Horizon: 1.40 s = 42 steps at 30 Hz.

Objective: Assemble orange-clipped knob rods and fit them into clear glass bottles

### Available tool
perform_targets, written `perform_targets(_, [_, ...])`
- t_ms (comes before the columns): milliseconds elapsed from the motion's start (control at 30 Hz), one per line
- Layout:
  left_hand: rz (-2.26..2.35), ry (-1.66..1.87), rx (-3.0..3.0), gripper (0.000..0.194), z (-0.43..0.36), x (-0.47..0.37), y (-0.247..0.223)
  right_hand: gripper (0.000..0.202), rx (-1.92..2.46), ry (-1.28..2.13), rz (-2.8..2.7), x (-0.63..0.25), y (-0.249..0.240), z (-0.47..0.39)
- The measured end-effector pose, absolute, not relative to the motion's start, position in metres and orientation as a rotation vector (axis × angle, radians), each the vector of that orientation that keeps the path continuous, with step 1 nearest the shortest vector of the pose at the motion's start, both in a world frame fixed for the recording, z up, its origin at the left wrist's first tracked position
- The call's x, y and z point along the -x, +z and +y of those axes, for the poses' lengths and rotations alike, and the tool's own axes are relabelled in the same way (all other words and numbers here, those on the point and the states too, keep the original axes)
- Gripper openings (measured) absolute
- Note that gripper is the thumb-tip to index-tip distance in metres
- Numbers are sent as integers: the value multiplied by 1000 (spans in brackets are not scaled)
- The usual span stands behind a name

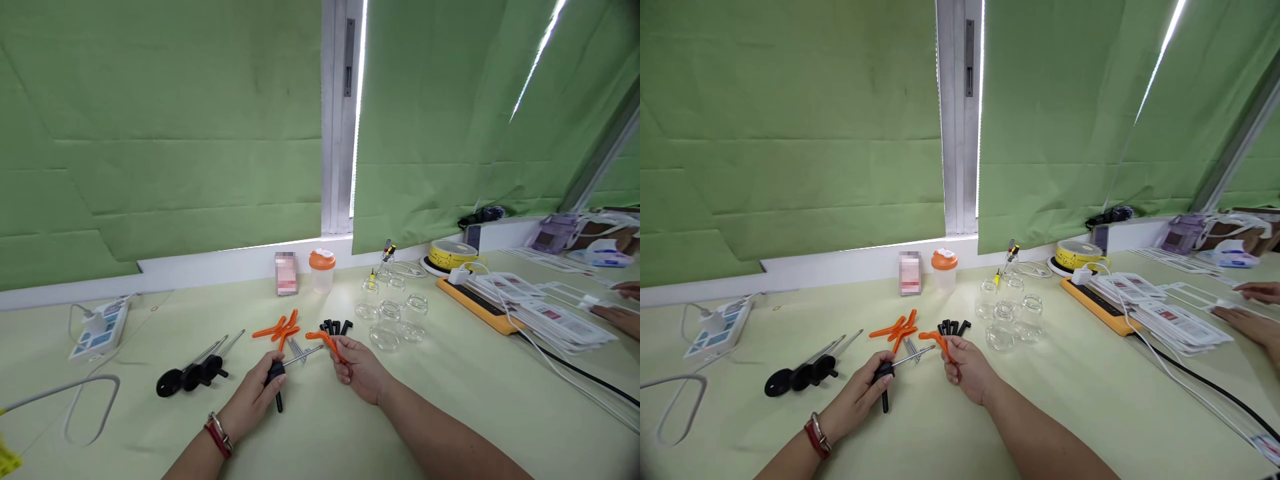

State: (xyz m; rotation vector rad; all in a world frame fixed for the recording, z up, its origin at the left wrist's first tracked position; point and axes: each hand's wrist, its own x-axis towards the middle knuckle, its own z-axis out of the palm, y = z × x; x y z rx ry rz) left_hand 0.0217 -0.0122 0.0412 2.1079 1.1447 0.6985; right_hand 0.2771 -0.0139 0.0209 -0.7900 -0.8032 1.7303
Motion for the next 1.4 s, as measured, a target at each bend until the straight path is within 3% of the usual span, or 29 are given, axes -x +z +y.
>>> perform_targets(1400, [1095,650,-2135,33,-13,-23,41,31,740,1855,-1003,-282,16,-17])
